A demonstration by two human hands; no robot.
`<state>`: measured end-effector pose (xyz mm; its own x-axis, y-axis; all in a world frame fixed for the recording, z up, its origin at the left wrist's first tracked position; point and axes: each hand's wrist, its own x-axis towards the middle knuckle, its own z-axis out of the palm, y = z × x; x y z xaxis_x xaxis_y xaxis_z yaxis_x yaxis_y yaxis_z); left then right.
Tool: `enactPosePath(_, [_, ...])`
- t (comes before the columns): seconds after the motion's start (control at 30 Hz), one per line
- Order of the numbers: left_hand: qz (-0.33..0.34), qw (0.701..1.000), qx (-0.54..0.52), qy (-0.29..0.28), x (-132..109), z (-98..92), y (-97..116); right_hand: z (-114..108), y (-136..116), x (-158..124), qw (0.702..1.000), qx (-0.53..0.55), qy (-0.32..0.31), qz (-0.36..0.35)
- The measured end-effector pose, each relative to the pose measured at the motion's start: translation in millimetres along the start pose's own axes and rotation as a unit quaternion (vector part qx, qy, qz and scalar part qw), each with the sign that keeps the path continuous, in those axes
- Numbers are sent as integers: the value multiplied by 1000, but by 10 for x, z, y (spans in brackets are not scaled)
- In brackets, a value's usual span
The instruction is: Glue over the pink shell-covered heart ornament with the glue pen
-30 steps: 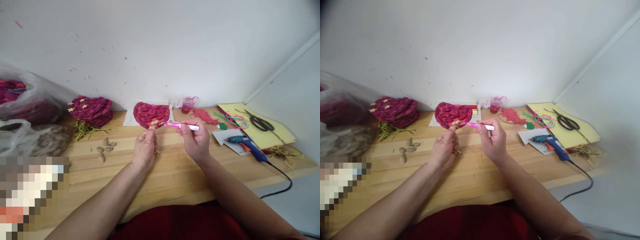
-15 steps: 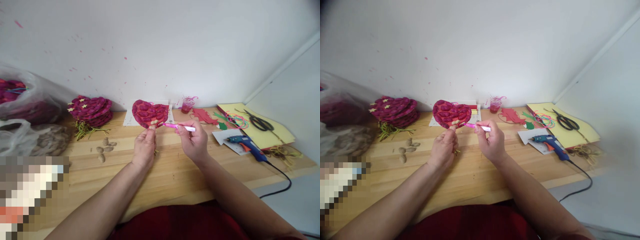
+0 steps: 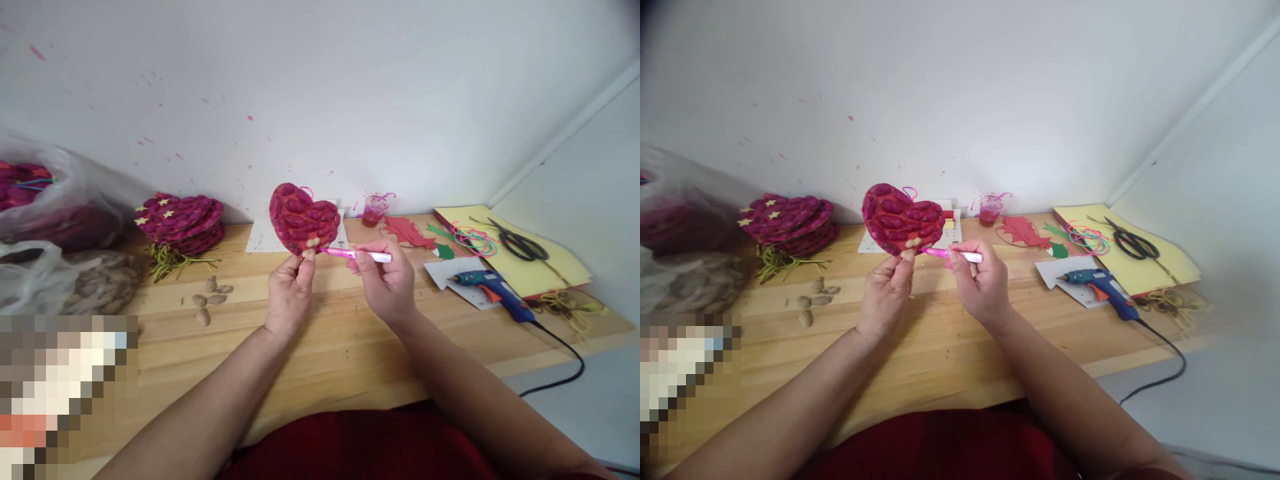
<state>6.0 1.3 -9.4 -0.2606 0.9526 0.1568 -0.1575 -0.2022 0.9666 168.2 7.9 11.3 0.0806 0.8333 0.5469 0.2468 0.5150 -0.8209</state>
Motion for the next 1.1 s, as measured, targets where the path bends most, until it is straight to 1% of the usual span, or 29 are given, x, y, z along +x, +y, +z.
enactPosePath(0.1, [-4, 1000, 5, 10, -1, 2, 12, 1, 3, 5, 1000, -6, 14, 15])
enactPosePath(0.17, [13, 1000, 12, 4, 0, 3, 23, 2, 4, 6, 1000, 2, 18, 12])
enactPosePath(0.27, [37, 999, 27, -4, 2, 6, 53, 4, 5, 0, 1000, 7, 1, 0])
enactPosePath(0.33, [33, 999, 32, 2, 3, 9, 79, 3, 6, -6, 1000, -7, -3, -3])
enactPosePath(0.47, [19, 999, 23, 12, 4, 16, 122, -4, -3, -26, 999, -34, 12, -20])
enactPosePath(0.63, [15, 999, 38, 13, 1, 15, 132, -9, -27, -44, 996, -69, -5, -57])
enactPosePath(0.77, [26, 999, 41, 5, 5, 14, 123, -18, -23, -30, 997, -59, 12, -46])
enactPosePath(0.87, [26, 998, 50, 2, 4, 16, 119, -10, -22, -33, 998, -37, -3, -42])
enactPosePath(0.97, [31, 998, 55, -3, 5, 14, 115, -5, -19, -34, 998, -49, -15, -41])
enactPosePath(1.1, [45, 998, 53, -8, 11, 6, 108, -18, -3, -17, 998, -55, 8, -33])
